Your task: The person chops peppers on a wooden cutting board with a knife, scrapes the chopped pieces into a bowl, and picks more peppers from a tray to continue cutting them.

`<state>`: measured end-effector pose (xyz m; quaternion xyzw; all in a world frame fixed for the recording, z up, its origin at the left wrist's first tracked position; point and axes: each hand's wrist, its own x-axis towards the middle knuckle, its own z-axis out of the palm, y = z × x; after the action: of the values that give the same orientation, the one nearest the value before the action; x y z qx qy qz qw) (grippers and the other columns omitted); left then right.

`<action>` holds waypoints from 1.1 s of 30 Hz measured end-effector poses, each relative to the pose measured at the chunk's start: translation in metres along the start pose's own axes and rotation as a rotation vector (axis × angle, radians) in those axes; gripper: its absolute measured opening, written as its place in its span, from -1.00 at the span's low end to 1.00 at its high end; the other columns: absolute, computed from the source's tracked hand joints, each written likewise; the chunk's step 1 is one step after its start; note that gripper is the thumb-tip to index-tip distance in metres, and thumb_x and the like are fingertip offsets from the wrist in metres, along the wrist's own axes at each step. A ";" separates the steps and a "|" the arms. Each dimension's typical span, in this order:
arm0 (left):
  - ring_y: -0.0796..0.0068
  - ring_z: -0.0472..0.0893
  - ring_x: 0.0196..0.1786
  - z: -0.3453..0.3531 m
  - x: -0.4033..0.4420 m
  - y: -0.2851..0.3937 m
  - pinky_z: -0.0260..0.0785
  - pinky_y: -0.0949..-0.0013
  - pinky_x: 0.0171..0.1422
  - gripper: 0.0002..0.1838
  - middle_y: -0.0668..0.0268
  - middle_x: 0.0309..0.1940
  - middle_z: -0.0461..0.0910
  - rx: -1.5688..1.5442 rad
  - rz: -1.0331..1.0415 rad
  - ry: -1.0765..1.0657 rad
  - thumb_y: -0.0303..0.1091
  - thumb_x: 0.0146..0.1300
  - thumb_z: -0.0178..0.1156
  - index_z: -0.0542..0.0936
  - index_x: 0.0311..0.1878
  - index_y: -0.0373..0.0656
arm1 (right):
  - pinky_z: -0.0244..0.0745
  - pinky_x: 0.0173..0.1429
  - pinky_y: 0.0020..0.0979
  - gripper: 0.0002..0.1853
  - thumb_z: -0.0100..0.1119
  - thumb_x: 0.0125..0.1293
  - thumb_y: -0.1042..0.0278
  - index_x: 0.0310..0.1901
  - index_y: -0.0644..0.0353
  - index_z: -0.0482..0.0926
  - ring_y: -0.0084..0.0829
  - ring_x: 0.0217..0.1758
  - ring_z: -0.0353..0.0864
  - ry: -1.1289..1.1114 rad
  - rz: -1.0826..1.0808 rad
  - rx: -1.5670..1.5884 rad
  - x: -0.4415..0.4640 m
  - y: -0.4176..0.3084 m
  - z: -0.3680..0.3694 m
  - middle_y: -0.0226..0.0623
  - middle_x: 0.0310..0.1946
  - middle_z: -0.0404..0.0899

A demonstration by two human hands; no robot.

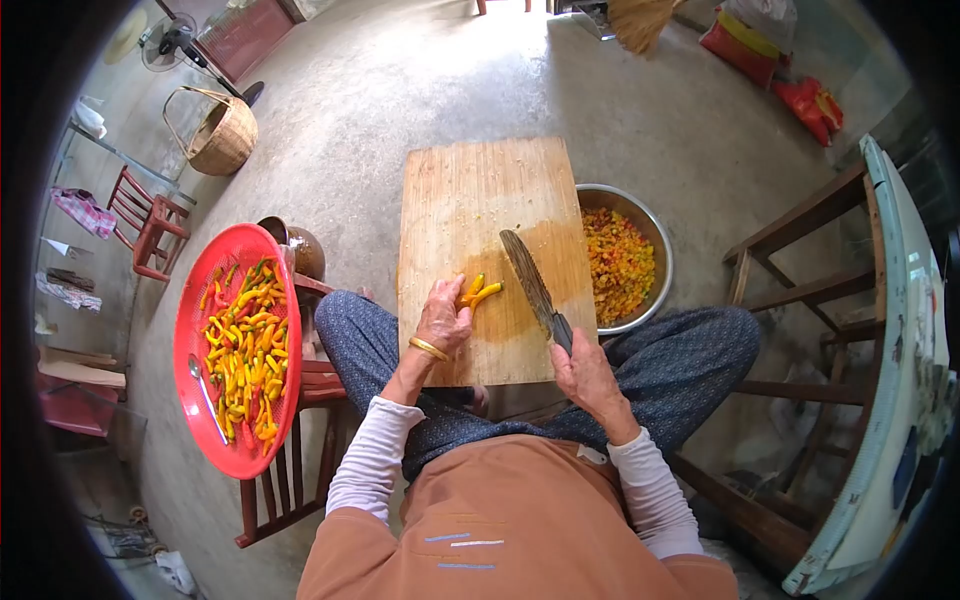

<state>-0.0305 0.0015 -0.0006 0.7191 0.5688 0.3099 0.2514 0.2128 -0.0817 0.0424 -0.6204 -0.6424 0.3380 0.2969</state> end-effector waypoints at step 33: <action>0.14 0.47 -0.11 0.020 -0.001 0.018 0.32 0.19 0.04 -0.67 0.16 -0.22 0.54 0.149 0.097 0.254 -0.37 -0.02 0.33 0.60 -0.13 -0.21 | 0.41 -0.27 0.06 -0.72 0.10 0.27 0.28 -0.25 0.38 0.35 0.26 -0.32 0.51 -0.031 0.053 0.017 -0.001 -0.001 0.001 0.28 -0.45 0.49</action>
<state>-0.0041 -0.0041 -0.0012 0.7173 0.5822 0.3670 0.1083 0.2120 -0.0828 0.0425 -0.6292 -0.6274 0.3609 0.2830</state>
